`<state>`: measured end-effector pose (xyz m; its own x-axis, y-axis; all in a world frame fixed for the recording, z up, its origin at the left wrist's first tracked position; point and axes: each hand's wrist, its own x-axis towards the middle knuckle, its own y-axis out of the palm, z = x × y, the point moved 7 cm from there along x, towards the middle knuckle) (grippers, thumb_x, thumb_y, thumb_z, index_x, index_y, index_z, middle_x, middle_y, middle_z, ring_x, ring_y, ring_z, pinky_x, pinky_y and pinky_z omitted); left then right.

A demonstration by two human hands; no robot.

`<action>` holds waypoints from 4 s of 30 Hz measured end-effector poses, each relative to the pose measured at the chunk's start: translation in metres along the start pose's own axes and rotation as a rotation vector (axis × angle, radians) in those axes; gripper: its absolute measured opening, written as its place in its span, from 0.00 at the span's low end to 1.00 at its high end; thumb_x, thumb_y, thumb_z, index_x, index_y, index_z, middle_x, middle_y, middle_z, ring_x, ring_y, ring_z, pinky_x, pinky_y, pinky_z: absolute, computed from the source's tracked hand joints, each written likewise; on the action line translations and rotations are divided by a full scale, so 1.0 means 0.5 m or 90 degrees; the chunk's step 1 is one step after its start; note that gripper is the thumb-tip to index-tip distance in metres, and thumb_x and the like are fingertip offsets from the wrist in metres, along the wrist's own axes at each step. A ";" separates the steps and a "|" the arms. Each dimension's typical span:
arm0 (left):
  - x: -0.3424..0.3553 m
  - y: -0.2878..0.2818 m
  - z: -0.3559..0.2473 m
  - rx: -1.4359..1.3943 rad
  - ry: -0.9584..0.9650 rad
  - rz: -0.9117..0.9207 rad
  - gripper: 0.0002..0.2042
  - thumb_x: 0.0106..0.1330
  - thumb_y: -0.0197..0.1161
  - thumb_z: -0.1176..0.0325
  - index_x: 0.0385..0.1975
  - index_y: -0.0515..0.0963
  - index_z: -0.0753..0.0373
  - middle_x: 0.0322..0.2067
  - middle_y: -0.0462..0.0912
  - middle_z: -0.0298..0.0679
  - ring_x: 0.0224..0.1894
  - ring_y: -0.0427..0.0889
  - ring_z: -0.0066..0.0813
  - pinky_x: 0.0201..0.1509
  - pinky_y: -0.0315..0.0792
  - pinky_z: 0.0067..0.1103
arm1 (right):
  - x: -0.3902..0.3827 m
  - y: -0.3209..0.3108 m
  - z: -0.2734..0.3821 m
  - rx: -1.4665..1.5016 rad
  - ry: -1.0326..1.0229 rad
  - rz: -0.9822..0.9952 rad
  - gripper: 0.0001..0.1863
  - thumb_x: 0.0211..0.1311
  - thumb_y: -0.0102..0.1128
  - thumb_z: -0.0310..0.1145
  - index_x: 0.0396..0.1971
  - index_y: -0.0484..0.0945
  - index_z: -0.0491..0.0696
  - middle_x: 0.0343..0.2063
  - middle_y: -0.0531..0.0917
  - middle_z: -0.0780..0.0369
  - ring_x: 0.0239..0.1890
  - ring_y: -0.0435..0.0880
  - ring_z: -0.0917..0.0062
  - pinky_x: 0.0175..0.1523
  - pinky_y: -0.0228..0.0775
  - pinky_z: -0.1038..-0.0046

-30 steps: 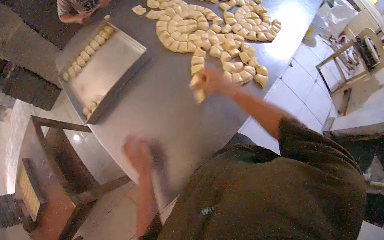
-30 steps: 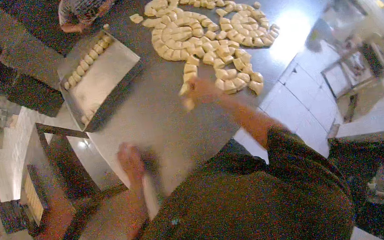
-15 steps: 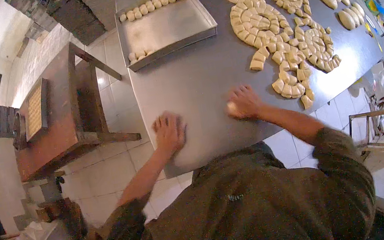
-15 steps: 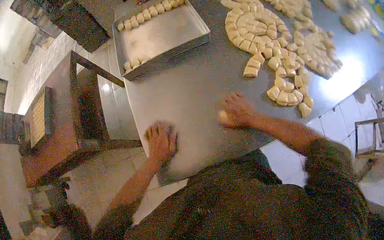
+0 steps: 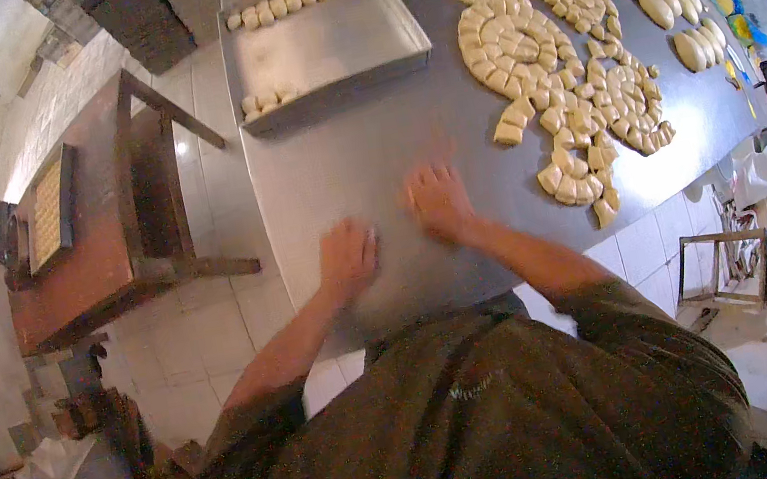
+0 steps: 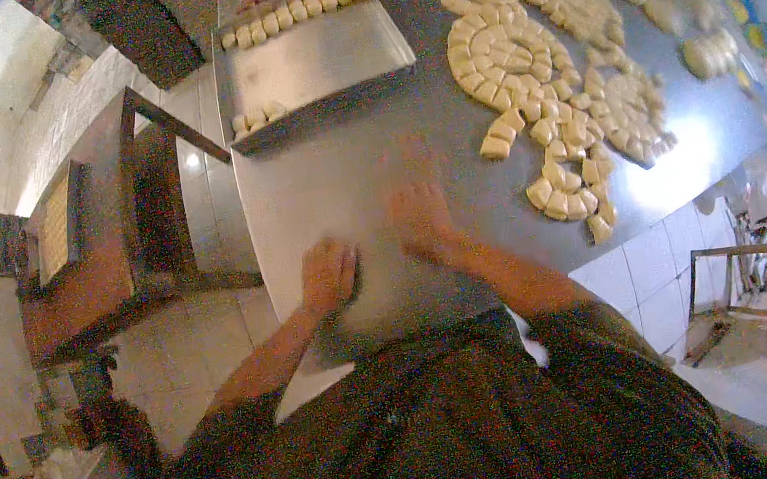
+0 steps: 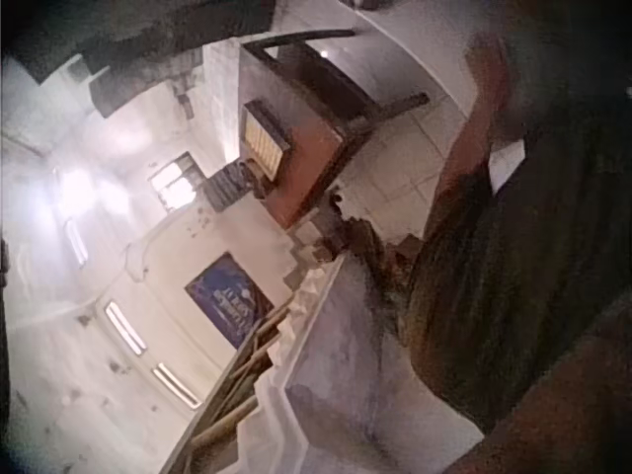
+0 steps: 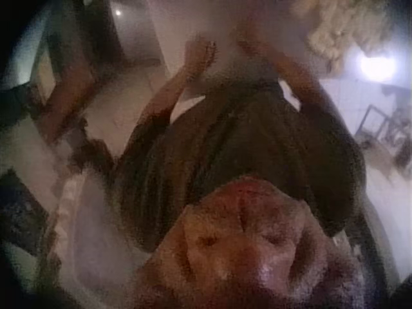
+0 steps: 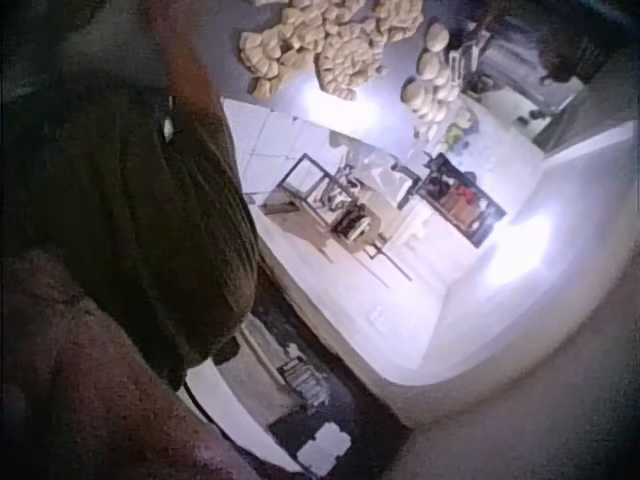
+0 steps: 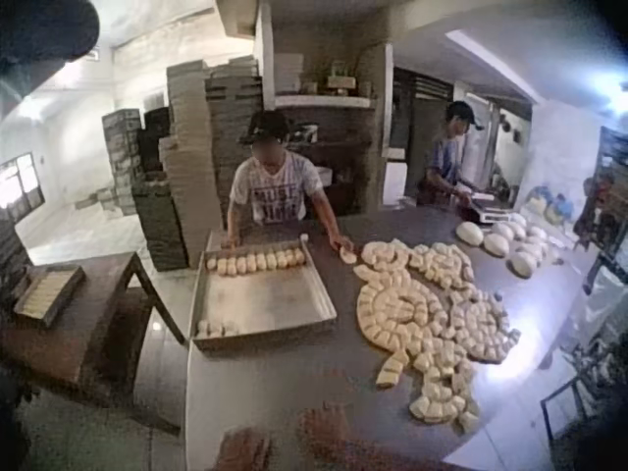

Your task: The person prepares dough by flattening it by hand on a table, placing it into a metal tray, and using a manual mechanical press to cut the dough into sections before rolling small portions into balls and placing them in a rectangular tray.

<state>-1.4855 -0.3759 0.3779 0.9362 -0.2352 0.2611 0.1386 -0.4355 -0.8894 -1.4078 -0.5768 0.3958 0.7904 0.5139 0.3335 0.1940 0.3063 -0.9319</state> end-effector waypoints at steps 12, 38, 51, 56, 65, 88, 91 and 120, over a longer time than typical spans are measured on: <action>-0.028 -0.044 0.041 0.005 0.054 0.008 0.09 0.70 0.59 0.61 0.40 0.77 0.59 0.40 0.78 0.48 0.41 0.79 0.50 0.45 0.71 0.44 | -0.009 -0.036 -0.021 0.039 -0.031 -0.084 0.12 0.65 0.60 0.40 0.33 0.78 0.46 0.39 0.82 0.51 0.44 0.78 0.52 0.49 0.67 0.47; 0.035 -0.144 0.094 -0.196 -0.100 -0.380 0.13 0.70 0.57 0.67 0.49 0.76 0.68 0.46 0.80 0.51 0.52 0.77 0.52 0.58 0.69 0.42 | 0.088 -0.017 -0.109 0.059 0.153 -0.081 0.10 0.64 0.61 0.32 0.42 0.83 0.46 0.38 0.83 0.54 0.48 0.81 0.58 0.57 0.72 0.56; 0.037 -0.094 0.272 -0.051 -0.509 -0.239 0.27 0.73 0.49 0.59 0.68 0.66 0.67 0.64 0.72 0.56 0.65 0.71 0.55 0.67 0.68 0.40 | 0.213 0.096 0.251 0.575 0.158 0.344 0.24 0.57 0.72 0.46 0.48 0.83 0.45 0.38 0.88 0.54 0.45 0.86 0.65 0.53 0.77 0.63; 0.061 -0.130 0.220 0.162 -0.546 -0.126 0.39 0.68 0.55 0.51 0.76 0.54 0.64 0.69 0.63 0.63 0.64 0.71 0.58 0.64 0.70 0.45 | 0.573 0.004 0.094 0.253 0.138 -0.125 0.17 0.57 0.68 0.46 0.37 0.85 0.47 0.33 0.89 0.55 0.37 0.88 0.61 0.44 0.78 0.60; 0.058 -0.077 0.257 0.178 -0.581 -0.125 0.42 0.65 0.59 0.48 0.77 0.53 0.60 0.71 0.62 0.59 0.65 0.71 0.56 0.59 0.75 0.46 | 0.620 0.101 0.055 0.066 0.070 0.029 0.36 0.65 0.61 0.59 0.63 0.74 0.46 0.52 0.83 0.45 0.55 0.84 0.56 0.53 0.79 0.54; 0.088 -0.070 -0.021 -0.502 -0.388 -0.050 0.18 0.76 0.58 0.57 0.54 0.77 0.65 0.45 0.82 0.45 0.43 0.79 0.39 0.55 0.73 0.36 | 0.012 -0.154 0.112 0.428 0.127 -0.010 0.23 0.61 0.64 0.39 0.53 0.77 0.44 0.45 0.83 0.48 0.47 0.83 0.53 0.53 0.75 0.54; 0.013 -0.106 0.134 -0.291 -0.376 -0.160 0.19 0.79 0.51 0.57 0.33 0.77 0.66 0.27 0.81 0.45 0.30 0.80 0.44 0.36 0.70 0.40 | -0.028 -0.169 -0.005 0.349 0.239 0.097 0.24 0.63 0.59 0.41 0.55 0.74 0.41 0.53 0.79 0.46 0.57 0.78 0.51 0.63 0.70 0.53; 0.128 -0.062 0.108 0.058 0.054 -0.096 0.10 0.69 0.59 0.62 0.32 0.77 0.62 0.37 0.79 0.50 0.40 0.77 0.54 0.42 0.69 0.46 | 0.076 -0.029 -0.127 0.075 -0.020 0.059 0.25 0.57 0.70 0.57 0.43 0.82 0.51 0.49 0.79 0.53 0.60 0.74 0.56 0.59 0.68 0.52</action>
<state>-1.4124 -0.3306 0.4020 0.8722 -0.2477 0.4217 0.3079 -0.3917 -0.8670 -1.3439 -0.6127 0.4131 0.7826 0.5691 0.2523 0.0501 0.3465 -0.9367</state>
